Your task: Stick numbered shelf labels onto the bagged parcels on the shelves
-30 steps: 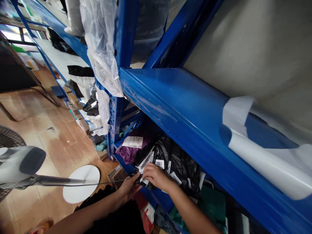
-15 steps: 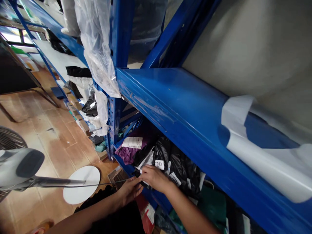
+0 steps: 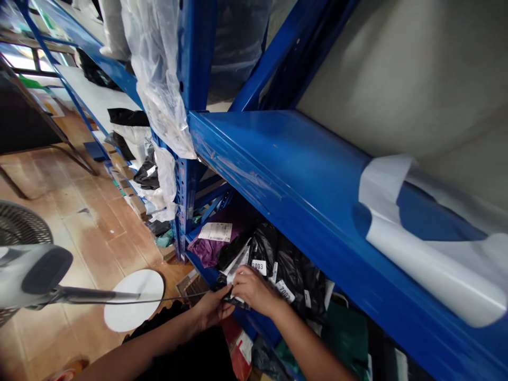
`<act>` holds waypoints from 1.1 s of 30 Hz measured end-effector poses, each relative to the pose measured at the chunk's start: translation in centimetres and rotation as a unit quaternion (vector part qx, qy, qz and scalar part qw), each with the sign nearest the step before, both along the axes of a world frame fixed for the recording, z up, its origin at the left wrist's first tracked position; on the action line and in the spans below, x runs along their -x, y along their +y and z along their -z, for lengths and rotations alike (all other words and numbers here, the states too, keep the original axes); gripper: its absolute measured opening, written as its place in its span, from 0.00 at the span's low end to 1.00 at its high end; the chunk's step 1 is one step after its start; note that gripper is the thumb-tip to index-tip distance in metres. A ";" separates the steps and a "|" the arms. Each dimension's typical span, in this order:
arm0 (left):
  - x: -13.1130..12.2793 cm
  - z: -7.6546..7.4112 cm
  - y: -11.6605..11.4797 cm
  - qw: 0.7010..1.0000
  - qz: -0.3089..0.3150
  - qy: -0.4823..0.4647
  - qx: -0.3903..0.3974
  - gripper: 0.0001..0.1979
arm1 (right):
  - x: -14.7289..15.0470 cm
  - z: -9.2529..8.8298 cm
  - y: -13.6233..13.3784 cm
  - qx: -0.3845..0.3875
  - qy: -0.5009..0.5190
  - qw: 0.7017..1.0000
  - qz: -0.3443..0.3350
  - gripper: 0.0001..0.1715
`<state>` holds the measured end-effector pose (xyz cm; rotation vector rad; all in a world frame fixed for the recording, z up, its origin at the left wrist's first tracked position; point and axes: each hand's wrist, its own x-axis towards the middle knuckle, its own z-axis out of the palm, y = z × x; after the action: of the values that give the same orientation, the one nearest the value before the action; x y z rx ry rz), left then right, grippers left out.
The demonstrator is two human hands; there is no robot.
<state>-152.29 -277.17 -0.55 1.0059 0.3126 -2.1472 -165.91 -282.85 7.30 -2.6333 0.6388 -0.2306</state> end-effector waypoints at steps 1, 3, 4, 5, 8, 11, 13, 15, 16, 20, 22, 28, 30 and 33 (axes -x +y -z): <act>0.0 0.0 0.0 1.000 0.001 -0.009 0.005 0.07 | 0.2 0.1 0.0 -0.002 -0.018 1.000 0.004 0.10; 0.0 0.0 0.0 1.000 0.005 -0.023 0.016 0.06 | 0.6 0.3 0.0 -0.011 -0.042 0.999 0.015 0.09; 0.0 -0.1 0.0 0.999 0.007 -0.029 0.022 0.06 | 0.8 0.3 0.0 -0.016 -0.049 0.998 0.021 0.09; 0.0 -0.1 -0.1 0.999 0.009 -0.034 0.027 0.06 | 1.0 0.4 -0.1 -0.021 -0.054 0.998 0.024 0.09; 0.0 -0.4 -0.1 0.998 0.014 -0.048 0.041 0.07 | 1.4 0.7 -0.1 -0.030 -0.071 0.996 0.036 0.08; -0.1 -0.4 -0.1 0.997 0.018 -0.057 0.050 0.09 | 1.5 0.7 0.0 -0.045 -0.099 0.993 0.053 0.06; -0.2 -0.4 -0.1 0.997 0.020 -0.060 0.054 0.13 | 1.5 0.7 0.0 -0.055 -0.110 0.991 0.060 0.06; -0.4 -0.2 -0.1 0.996 0.021 -0.062 0.056 0.15 | 1.5 0.6 0.1 -0.064 -0.117 0.989 0.062 0.05; -0.4 -0.1 -0.1 0.996 0.022 -0.061 0.058 0.15 | 1.5 0.5 0.2 -0.069 -0.120 0.988 0.064 0.05; -0.5 0.4 -0.1 0.997 0.023 -0.056 0.056 0.17 | 1.9 0.0 0.3 -0.082 -0.129 0.985 0.073 0.05; -0.5 0.6 -0.1 0.997 0.025 -0.048 0.056 0.17 | 2.1 -0.3 0.4 -0.086 -0.135 0.984 0.077 0.05; 0.0 0.5 -0.2 0.996 0.033 -0.045 0.065 0.14 | 3.2 -0.4 1.4 -0.072 -0.151 0.981 0.096 0.07; 0.0 0.5 -0.2 0.996 0.038 -0.049 0.069 0.14 | 3.5 -0.2 1.9 -0.061 -0.154 0.981 0.105 0.07; -0.1 0.6 -0.3 0.994 0.042 -0.058 0.077 0.16 | 3.6 -0.2 2.5 -0.038 -0.165 0.979 0.111 0.09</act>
<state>-152.15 -277.52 -1.16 1.0667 0.0487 -2.1402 -169.51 -280.33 7.54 -2.3719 0.8053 -0.6781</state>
